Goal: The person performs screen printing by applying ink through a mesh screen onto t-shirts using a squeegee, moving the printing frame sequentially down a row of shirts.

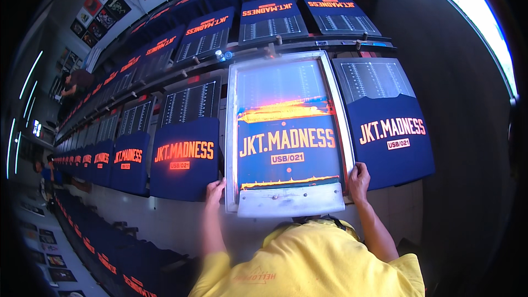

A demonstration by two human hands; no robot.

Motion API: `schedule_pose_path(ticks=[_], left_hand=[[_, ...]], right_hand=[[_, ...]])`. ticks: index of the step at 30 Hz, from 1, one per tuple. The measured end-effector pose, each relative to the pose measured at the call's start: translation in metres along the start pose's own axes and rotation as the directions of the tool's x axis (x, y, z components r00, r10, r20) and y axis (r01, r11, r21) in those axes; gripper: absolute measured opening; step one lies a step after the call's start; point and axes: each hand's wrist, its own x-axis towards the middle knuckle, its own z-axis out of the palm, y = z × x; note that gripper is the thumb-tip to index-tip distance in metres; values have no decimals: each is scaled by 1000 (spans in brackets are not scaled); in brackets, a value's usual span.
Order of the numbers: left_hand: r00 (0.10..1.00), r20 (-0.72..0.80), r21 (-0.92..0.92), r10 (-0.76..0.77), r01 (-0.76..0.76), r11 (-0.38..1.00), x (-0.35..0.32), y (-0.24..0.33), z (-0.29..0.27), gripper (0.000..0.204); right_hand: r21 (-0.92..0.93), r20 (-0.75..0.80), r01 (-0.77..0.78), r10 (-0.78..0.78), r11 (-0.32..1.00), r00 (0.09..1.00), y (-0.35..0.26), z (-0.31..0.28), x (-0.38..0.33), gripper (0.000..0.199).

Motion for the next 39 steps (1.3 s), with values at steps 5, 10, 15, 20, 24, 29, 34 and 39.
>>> schedule_pose_path(ticks=[5,10,15,20,24,29,34,39], left_hand=[[1000,-9,-60,-9,9,998,-10,10,4,29],[995,-54,-186,79,-88,979,-19,6,13,30],[984,-138,-173,115,-138,975,-41,32,35,28],[967,-216,-135,132,-163,977,-83,56,63,30],[962,-233,-132,142,-177,975,-114,51,91,29],[930,-272,-175,247,-300,938,-126,16,205,33],[931,-254,-114,264,-300,947,-140,-20,307,33],[936,-211,-3,282,-290,957,-160,-27,397,36]], right_hand=[[-78,-29,34,-36,996,999,19,8,6,20],[-55,18,13,-12,998,1000,16,9,7,23],[61,32,10,-12,998,999,30,3,13,22],[125,22,70,-73,990,997,26,-29,25,22],[179,89,-8,-8,984,996,7,-79,44,24],[219,51,122,-136,968,989,77,-171,113,23],[158,40,77,-84,984,996,112,-268,158,25],[91,35,51,-55,995,998,165,-337,193,26]])
